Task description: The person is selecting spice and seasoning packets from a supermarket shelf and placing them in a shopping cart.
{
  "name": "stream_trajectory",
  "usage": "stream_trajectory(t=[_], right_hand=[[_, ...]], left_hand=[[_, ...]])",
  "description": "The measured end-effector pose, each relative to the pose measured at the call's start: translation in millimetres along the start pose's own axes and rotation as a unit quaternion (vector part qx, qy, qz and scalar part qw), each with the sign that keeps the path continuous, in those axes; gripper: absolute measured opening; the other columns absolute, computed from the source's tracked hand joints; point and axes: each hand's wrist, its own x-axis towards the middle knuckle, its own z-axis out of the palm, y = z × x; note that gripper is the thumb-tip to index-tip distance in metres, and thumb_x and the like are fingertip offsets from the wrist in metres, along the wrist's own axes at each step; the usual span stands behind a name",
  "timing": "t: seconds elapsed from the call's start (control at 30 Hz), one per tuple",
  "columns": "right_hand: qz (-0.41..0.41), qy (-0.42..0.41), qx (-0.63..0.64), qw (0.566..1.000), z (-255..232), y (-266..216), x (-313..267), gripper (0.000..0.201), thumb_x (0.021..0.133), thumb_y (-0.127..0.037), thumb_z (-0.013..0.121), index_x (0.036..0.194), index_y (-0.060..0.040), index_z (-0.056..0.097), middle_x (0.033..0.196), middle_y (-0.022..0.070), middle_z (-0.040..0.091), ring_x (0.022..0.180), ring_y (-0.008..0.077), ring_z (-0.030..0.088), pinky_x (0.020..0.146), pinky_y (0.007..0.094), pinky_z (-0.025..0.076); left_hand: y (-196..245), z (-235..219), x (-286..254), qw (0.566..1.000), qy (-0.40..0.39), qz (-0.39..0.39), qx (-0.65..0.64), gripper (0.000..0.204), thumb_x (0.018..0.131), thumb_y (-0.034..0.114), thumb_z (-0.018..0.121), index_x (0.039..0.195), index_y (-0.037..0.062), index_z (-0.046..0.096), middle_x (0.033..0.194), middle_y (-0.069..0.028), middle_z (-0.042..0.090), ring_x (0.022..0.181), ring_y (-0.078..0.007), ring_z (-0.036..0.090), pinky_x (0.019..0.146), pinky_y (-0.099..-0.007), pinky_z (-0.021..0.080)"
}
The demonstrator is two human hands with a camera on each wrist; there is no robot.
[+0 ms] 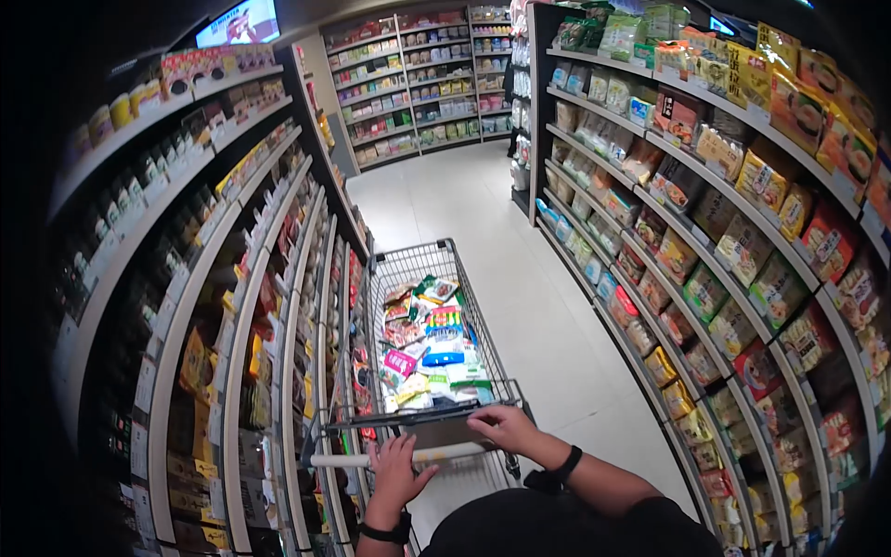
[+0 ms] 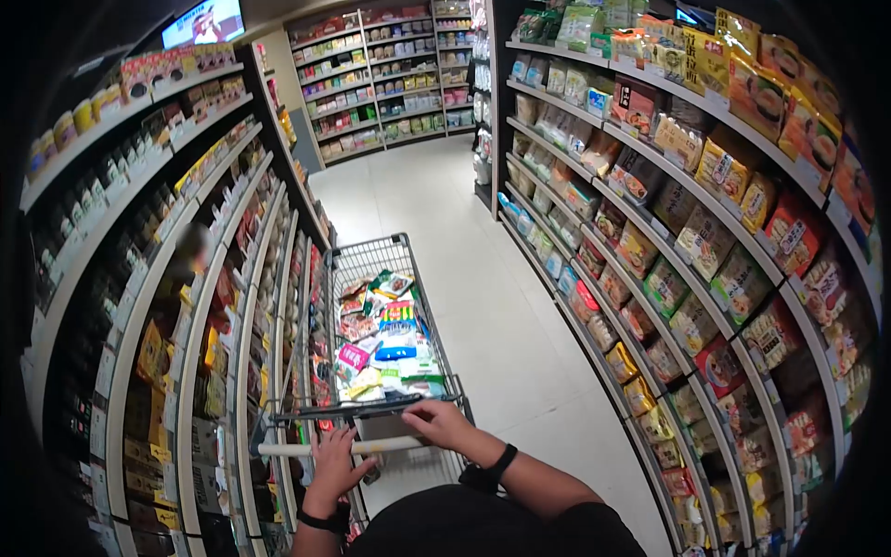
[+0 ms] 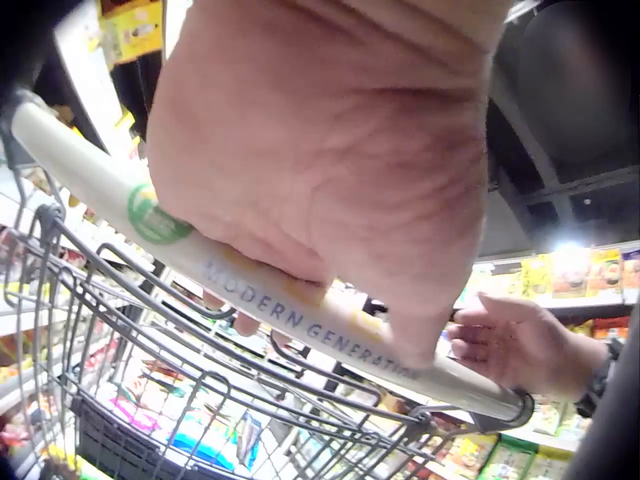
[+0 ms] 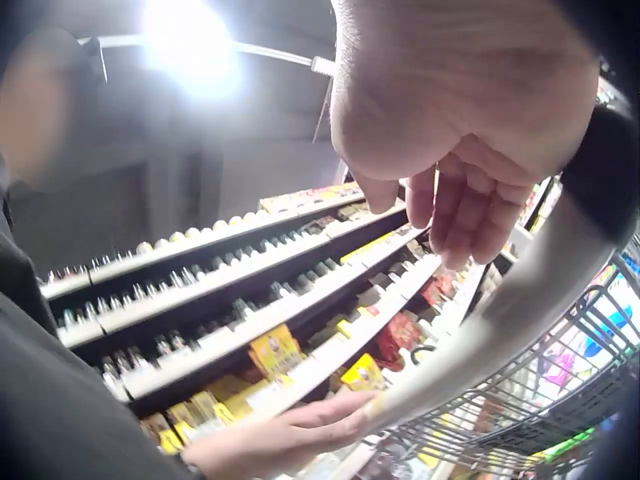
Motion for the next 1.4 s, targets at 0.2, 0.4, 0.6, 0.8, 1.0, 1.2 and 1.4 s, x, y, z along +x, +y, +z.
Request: stream_trajectory(t=[0.2, 0.4, 0.6, 0.8, 1.0, 1.2, 1.4], right_hand=[[-0.048, -0.044, 0.002, 0.998, -142, 29, -27, 0.019, 0.087, -0.021, 0.067, 0.098, -0.0058, 0.069, 0.093, 0.0051, 0.069, 0.087, 0.0127, 0.063, 0.079, 0.0274, 0.050], [0.089, -0.075, 0.042, 0.992, -239, 64, 0, 0.023, 0.089, -0.024, 0.066, 0.097, -0.0018, 0.068, 0.085, 0.0035, 0.068, 0.079, 0.0095, 0.061, 0.074, 0.0258, 0.050], [0.036, -0.270, -0.059, 0.960, -209, 66, 61, 0.028, 0.089, -0.030, 0.064, 0.100, -0.0052, 0.067, 0.090, 0.0059, 0.068, 0.083, 0.0136, 0.062, 0.076, 0.0292, 0.050], [0.005, -0.354, -0.148, 0.923, -179, 69, 118, 0.030, 0.088, -0.036, 0.063, 0.097, -0.0078, 0.067, 0.083, 0.0095, 0.068, 0.075, 0.0205, 0.064, 0.069, 0.0330, 0.050], [-0.036, -0.402, -0.312, 0.860, -160, 83, 210, 0.034, 0.084, -0.040, 0.064, 0.092, -0.0072, 0.069, 0.084, 0.0147, 0.068, 0.080, 0.0317, 0.065, 0.071, 0.0407, 0.051], [-0.070, -0.415, -0.490, 0.764, -114, 120, 368, 0.040, 0.080, -0.043, 0.064, 0.096, -0.0060, 0.068, 0.096, 0.0179, 0.067, 0.090, 0.0344, 0.064, 0.077, 0.0444, 0.051], [-0.120, -0.358, -0.476, 0.794, -84, 155, 510, 0.038, 0.081, -0.042, 0.064, 0.090, -0.0057, 0.069, 0.088, 0.0202, 0.067, 0.084, 0.0355, 0.065, 0.073, 0.0448, 0.052]], left_hand=[[33, 18, 16, 0.980, 0.063, -0.188, -0.027, 0.045, 0.085, 0.045, 0.059, 0.108, 0.0071, 0.066, 0.124, -0.0140, 0.055, 0.129, -0.0331, 0.037, 0.111, -0.0566, 0.006], [62, 52, 46, 0.904, 0.174, -0.387, 0.050, 0.042, 0.082, 0.043, 0.062, 0.098, 0.0043, 0.068, 0.128, -0.0161, 0.051, 0.134, -0.0344, 0.030, 0.107, -0.0643, 0.010], [54, 52, 45, 0.913, 0.195, -0.357, -0.020, 0.033, 0.070, 0.024, 0.070, 0.096, 0.0039, 0.069, 0.126, -0.0179, 0.053, 0.135, -0.0388, 0.026, 0.112, -0.0461, 0.024], [44, 49, 50, 0.907, 0.214, -0.357, -0.055, 0.038, 0.061, 0.014, 0.067, 0.097, 0.0044, 0.067, 0.124, -0.0149, 0.055, 0.133, -0.0417, 0.028, 0.111, -0.0461, 0.025], [41, 37, 62, 0.904, 0.228, -0.358, -0.046, 0.039, 0.061, 0.006, 0.062, 0.100, 0.0039, 0.065, 0.128, -0.0152, 0.053, 0.134, -0.0421, 0.026, 0.111, -0.0477, 0.025], [47, 43, 81, 0.874, 0.192, -0.446, 0.006, 0.043, 0.072, 0.004, 0.063, 0.115, 0.0068, 0.060, 0.143, -0.0164, 0.039, 0.141, -0.0385, 0.017, 0.111, -0.0488, 0.021], [116, 64, 131, 0.735, 0.287, -0.614, -0.019, 0.058, 0.083, 0.009, 0.064, 0.136, 0.0023, 0.041, 0.152, -0.0241, 0.016, 0.141, -0.0406, 0.016, 0.112, -0.0424, 0.023]])
